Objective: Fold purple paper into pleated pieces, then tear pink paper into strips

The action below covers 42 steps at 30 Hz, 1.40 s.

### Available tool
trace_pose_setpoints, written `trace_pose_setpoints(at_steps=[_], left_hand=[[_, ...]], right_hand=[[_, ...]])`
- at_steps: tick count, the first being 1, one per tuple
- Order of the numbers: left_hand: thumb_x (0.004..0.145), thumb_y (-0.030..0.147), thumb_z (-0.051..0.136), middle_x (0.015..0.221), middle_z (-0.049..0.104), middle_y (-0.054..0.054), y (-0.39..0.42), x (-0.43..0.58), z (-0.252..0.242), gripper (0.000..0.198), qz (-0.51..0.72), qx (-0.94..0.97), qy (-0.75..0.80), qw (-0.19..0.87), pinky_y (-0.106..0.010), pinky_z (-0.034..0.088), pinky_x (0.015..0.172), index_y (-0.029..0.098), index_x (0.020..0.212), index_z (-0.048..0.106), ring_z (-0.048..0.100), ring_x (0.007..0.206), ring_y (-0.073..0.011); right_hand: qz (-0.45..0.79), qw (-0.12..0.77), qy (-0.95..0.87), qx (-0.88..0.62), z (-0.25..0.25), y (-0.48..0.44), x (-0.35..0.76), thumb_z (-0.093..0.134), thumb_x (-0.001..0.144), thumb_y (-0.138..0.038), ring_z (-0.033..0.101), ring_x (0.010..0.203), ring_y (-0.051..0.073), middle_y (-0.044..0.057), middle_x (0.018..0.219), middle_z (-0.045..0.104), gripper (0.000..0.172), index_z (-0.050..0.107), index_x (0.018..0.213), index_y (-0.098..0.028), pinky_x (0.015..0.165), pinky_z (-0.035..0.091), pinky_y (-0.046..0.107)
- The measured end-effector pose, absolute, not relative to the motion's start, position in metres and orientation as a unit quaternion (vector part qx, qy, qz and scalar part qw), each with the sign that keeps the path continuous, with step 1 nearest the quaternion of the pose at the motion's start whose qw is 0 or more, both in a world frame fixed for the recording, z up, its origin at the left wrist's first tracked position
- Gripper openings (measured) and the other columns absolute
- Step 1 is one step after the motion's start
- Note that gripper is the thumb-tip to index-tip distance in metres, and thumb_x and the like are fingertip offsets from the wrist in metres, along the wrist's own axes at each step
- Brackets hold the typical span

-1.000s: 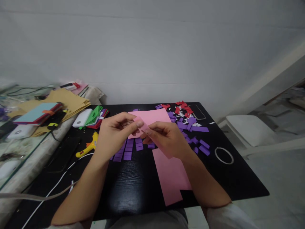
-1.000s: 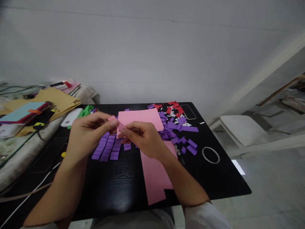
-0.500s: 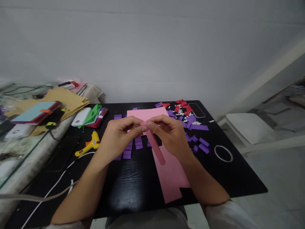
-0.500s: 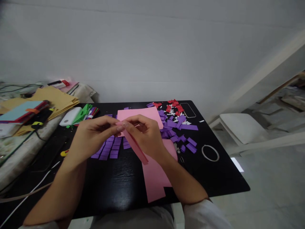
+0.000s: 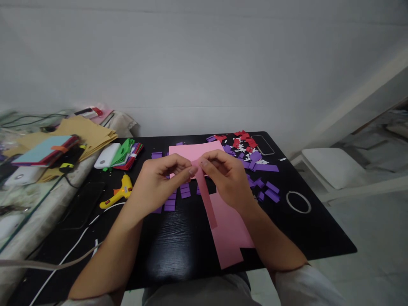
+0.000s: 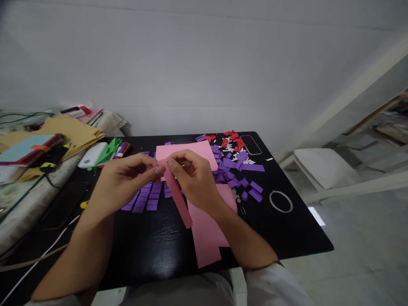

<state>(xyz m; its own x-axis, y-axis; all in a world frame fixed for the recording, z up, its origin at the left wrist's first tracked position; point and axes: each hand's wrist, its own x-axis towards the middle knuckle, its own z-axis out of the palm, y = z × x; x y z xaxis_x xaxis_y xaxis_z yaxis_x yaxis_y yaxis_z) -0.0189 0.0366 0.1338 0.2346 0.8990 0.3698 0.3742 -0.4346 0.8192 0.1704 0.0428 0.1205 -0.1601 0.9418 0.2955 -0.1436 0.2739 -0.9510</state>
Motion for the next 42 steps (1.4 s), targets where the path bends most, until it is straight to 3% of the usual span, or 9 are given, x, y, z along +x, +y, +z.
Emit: trace_pose_setpoints(at_steps=[9, 13, 20, 31, 42], left_hand=[[0.094, 0.032, 0.076, 0.074, 0.074, 0.001, 0.039, -0.023, 0.133, 0.016, 0.421, 0.765, 0.400, 0.278, -0.022, 0.048, 0.058, 0.019, 0.085, 0.075, 0.064, 0.064, -0.0109], [0.090, 0.025, 0.082, 0.083, 0.078, 0.001, 0.041, -0.029, 0.134, 0.006, 0.472, 0.775, 0.365, 0.209, -0.023, 0.054, 0.067, 0.022, 0.093, 0.078, 0.069, 0.073, -0.0119], [0.088, 0.015, 0.082, 0.090, 0.081, 0.000, 0.043, -0.031, 0.136, 0.018, 0.489, 0.812, 0.295, 0.119, -0.028, 0.058, 0.075, 0.025, 0.103, 0.081, 0.074, 0.080, -0.0141], [0.087, 0.017, 0.084, 0.088, 0.080, 0.000, 0.038, -0.033, 0.137, 0.014, 0.494, 0.800, 0.311, 0.137, -0.030, 0.060, 0.073, 0.026, 0.098, 0.081, 0.074, 0.078, -0.0149], [0.087, 0.015, 0.083, 0.089, 0.081, 0.002, 0.038, -0.036, 0.138, 0.020, 0.495, 0.804, 0.302, 0.131, -0.031, 0.061, 0.073, 0.030, 0.100, 0.082, 0.075, 0.080, -0.0156]], right_hand=[[0.536, 0.527, -0.593, -0.288, 0.119, 0.046, 0.175, 0.080, 0.090, -0.036, 0.073, 0.083, 0.015, 0.001, 0.087, 0.077, 0.015, 0.077, 0.088, -0.021, 0.081, 0.061, 0.029], [0.548, 0.511, -0.597, -0.285, 0.121, 0.046, 0.176, 0.078, 0.093, -0.035, 0.071, 0.084, 0.014, 0.001, 0.089, 0.076, 0.014, 0.077, 0.089, -0.021, 0.081, 0.060, 0.028], [0.565, 0.502, -0.596, -0.272, 0.120, 0.044, 0.174, 0.080, 0.091, -0.040, 0.070, 0.083, 0.014, 0.001, 0.086, 0.075, 0.019, 0.077, 0.090, -0.020, 0.080, 0.059, 0.027], [0.539, 0.503, -0.624, -0.260, 0.123, 0.040, 0.172, 0.074, 0.096, -0.033, 0.066, 0.076, 0.011, 0.000, 0.083, 0.072, 0.016, 0.074, 0.089, -0.019, 0.074, 0.057, 0.024], [0.536, 0.491, -0.629, -0.275, 0.127, 0.039, 0.175, 0.077, 0.093, -0.045, 0.066, 0.077, 0.012, 0.001, 0.084, 0.073, 0.027, 0.074, 0.089, -0.018, 0.072, 0.056, 0.025]])
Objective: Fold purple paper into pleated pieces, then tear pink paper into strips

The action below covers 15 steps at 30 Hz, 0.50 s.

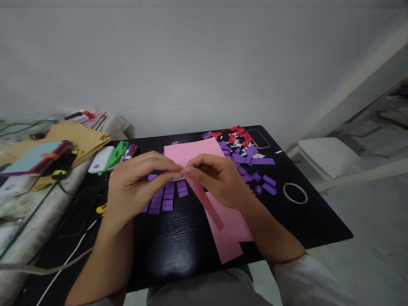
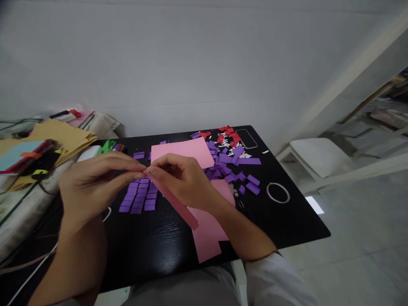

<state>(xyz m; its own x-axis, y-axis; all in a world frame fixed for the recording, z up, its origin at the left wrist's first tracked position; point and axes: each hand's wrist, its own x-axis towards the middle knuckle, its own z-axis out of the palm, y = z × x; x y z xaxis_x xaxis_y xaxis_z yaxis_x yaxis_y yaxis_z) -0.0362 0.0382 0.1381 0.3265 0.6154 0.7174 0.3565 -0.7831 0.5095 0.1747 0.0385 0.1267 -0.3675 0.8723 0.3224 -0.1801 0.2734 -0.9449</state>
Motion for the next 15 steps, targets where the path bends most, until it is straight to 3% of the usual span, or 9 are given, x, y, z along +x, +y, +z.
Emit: trace_pose_setpoints(at_steps=[15], left_hand=[[0.091, 0.013, 0.078, 0.093, 0.082, 0.002, 0.0357, -0.0393, 0.1419, 0.027, 0.460, 0.826, 0.300, 0.125, -0.038, 0.063, 0.076, 0.036, 0.106, 0.080, 0.075, 0.084, -0.0190]], right_hand=[[0.542, 0.487, -0.621, -0.289, 0.1263, 0.0381, 0.1738, 0.079, 0.090, -0.048, 0.065, 0.075, 0.013, 0.001, 0.082, 0.073, 0.029, 0.076, 0.087, -0.019, 0.070, 0.055, 0.028]])
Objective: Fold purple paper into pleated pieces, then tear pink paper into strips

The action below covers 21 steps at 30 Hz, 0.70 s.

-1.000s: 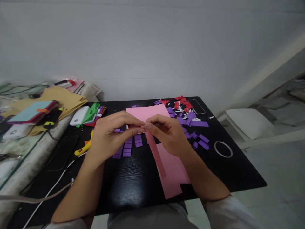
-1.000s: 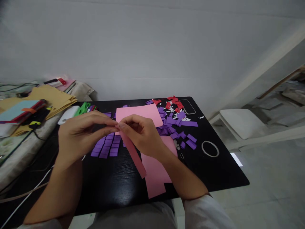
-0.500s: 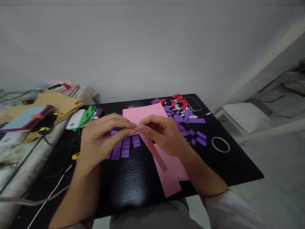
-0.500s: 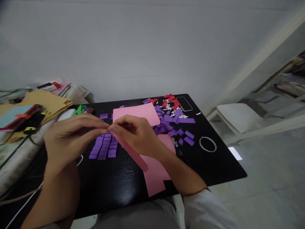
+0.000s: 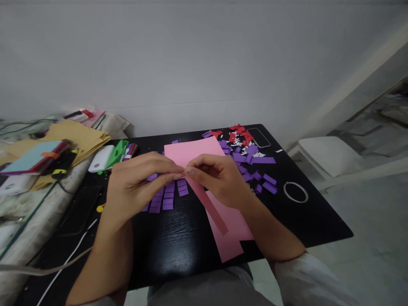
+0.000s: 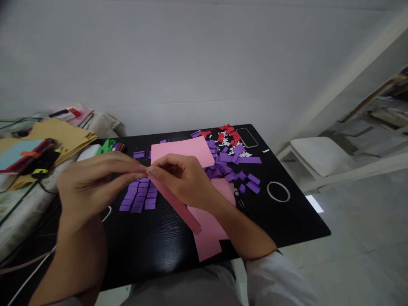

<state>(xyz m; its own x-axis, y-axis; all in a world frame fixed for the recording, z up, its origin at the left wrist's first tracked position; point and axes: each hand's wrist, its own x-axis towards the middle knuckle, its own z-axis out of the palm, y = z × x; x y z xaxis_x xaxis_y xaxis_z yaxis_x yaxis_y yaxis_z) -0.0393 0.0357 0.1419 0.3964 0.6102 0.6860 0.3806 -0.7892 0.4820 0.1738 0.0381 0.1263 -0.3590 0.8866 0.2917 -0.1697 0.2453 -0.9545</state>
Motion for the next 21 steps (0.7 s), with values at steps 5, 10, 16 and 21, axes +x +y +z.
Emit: trace_pose_setpoints(at_steps=[5, 10, 16, 21], left_hand=[[0.091, 0.018, 0.079, 0.090, 0.082, 0.001, 0.0372, -0.0394, 0.1401, 0.018, 0.467, 0.823, 0.303, 0.114, -0.036, 0.062, 0.075, 0.033, 0.102, 0.081, 0.075, 0.082, -0.0191], [0.091, 0.020, 0.079, 0.089, 0.080, 0.000, 0.0381, -0.0396, 0.1392, 0.010, 0.483, 0.800, 0.338, 0.114, -0.033, 0.060, 0.073, 0.028, 0.096, 0.080, 0.074, 0.080, -0.0167], [0.095, 0.019, 0.072, 0.091, 0.077, -0.002, 0.0386, -0.0344, 0.1396, 0.005, 0.442, 0.815, 0.348, 0.141, -0.031, 0.056, 0.074, 0.023, 0.096, 0.075, 0.071, 0.081, -0.0153], [0.095, 0.018, 0.070, 0.082, 0.072, 0.000, 0.0390, -0.0303, 0.1383, 0.007, 0.436, 0.815, 0.358, 0.129, -0.029, 0.051, 0.067, 0.022, 0.088, 0.070, 0.065, 0.072, -0.0136]], right_hand=[[0.535, 0.491, -0.622, -0.293, 0.1262, 0.0379, 0.1736, 0.079, 0.090, -0.049, 0.068, 0.077, 0.015, 0.002, 0.084, 0.075, 0.030, 0.076, 0.086, -0.019, 0.074, 0.058, 0.029], [0.523, 0.515, -0.615, -0.289, 0.1250, 0.0404, 0.1739, 0.080, 0.090, -0.046, 0.071, 0.082, 0.016, 0.002, 0.085, 0.077, 0.027, 0.077, 0.086, -0.020, 0.078, 0.060, 0.029], [0.508, 0.521, -0.616, -0.301, 0.1216, 0.0430, 0.1732, 0.082, 0.088, -0.047, 0.072, 0.084, 0.017, 0.003, 0.088, 0.078, 0.027, 0.079, 0.088, -0.020, 0.080, 0.060, 0.030], [0.487, 0.520, -0.625, -0.319, 0.1179, 0.0437, 0.1720, 0.082, 0.088, -0.047, 0.073, 0.082, 0.016, 0.003, 0.086, 0.079, 0.027, 0.079, 0.086, -0.020, 0.078, 0.060, 0.031]])
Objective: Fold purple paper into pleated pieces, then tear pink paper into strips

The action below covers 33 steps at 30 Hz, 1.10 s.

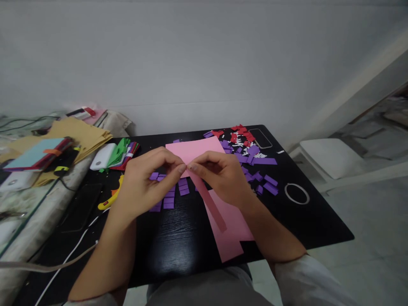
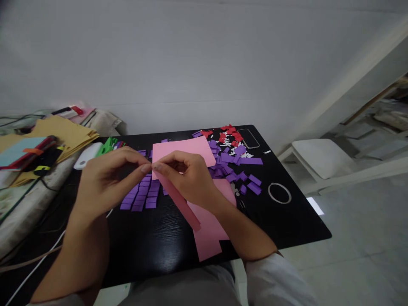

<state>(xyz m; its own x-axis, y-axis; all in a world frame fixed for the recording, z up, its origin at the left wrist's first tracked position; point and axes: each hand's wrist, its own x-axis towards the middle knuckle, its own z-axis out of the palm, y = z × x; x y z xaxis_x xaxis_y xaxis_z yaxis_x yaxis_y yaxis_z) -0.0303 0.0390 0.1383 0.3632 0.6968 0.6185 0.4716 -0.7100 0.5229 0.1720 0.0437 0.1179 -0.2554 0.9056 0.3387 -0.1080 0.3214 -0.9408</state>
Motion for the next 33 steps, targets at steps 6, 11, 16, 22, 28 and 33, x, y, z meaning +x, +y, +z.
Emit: trace_pose_setpoints(at_steps=[6, 11, 16, 22, 28, 33], left_hand=[[0.096, 0.020, 0.067, 0.078, 0.069, 0.000, 0.042, -0.028, 0.135, 0.009, 0.445, 0.804, 0.372, 0.129, -0.029, 0.048, 0.064, 0.021, 0.086, 0.068, 0.062, 0.068, -0.0131], [0.096, 0.023, 0.068, 0.080, 0.070, -0.001, 0.044, -0.028, 0.131, 0.009, 0.480, 0.772, 0.388, 0.151, -0.028, 0.050, 0.065, 0.021, 0.088, 0.069, 0.063, 0.070, -0.0132], [0.097, 0.026, 0.069, 0.080, 0.067, 0.000, 0.045, -0.028, 0.128, 0.010, 0.499, 0.750, 0.396, 0.177, -0.027, 0.050, 0.064, 0.021, 0.089, 0.069, 0.061, 0.070, -0.0127], [0.097, 0.026, 0.069, 0.078, 0.067, 0.001, 0.047, -0.028, 0.127, 0.010, 0.506, 0.738, 0.398, 0.203, -0.027, 0.050, 0.064, 0.021, 0.088, 0.069, 0.060, 0.069, -0.0125], [0.097, 0.024, 0.068, 0.076, 0.065, 0.001, 0.048, -0.029, 0.130, 0.010, 0.494, 0.741, 0.396, 0.224, -0.027, 0.049, 0.062, 0.021, 0.087, 0.068, 0.059, 0.067, -0.0125], [0.097, 0.026, 0.072, 0.086, 0.073, -0.001, 0.046, -0.026, 0.132, 0.005, 0.482, 0.755, 0.376, 0.236, -0.026, 0.053, 0.067, 0.021, 0.098, 0.073, 0.067, 0.074, -0.0134]], right_hand=[[0.512, 0.521, -0.604, -0.317, 0.116, 0.047, 0.172, 0.084, 0.086, -0.049, 0.074, 0.084, 0.016, 0.003, 0.088, 0.080, 0.029, 0.079, 0.087, -0.020, 0.080, 0.061, 0.030], [0.637, 0.428, -0.572, -0.288, 0.122, 0.047, 0.175, 0.071, 0.095, -0.056, 0.079, 0.089, 0.019, 0.006, 0.095, 0.081, 0.039, 0.077, 0.098, -0.018, 0.084, 0.066, 0.034], [0.628, 0.422, -0.589, -0.284, 0.123, 0.046, 0.176, 0.072, 0.096, -0.049, 0.079, 0.080, 0.016, 0.008, 0.099, 0.083, 0.034, 0.080, 0.094, -0.016, 0.078, 0.067, 0.031], [0.551, 0.454, -0.622, -0.320, 0.120, 0.042, 0.172, 0.068, 0.099, -0.047, 0.078, 0.073, 0.014, 0.005, 0.093, 0.083, 0.032, 0.081, 0.096, -0.018, 0.069, 0.064, 0.027], [0.477, 0.460, -0.660, -0.354, 0.121, 0.038, 0.170, 0.065, 0.101, -0.052, 0.078, 0.073, 0.016, 0.003, 0.085, 0.081, 0.036, 0.081, 0.095, -0.021, 0.072, 0.063, 0.028], [0.451, 0.451, -0.681, -0.359, 0.120, 0.037, 0.169, 0.064, 0.103, -0.047, 0.078, 0.075, 0.016, 0.003, 0.084, 0.081, 0.031, 0.080, 0.099, -0.020, 0.073, 0.060, 0.027]])
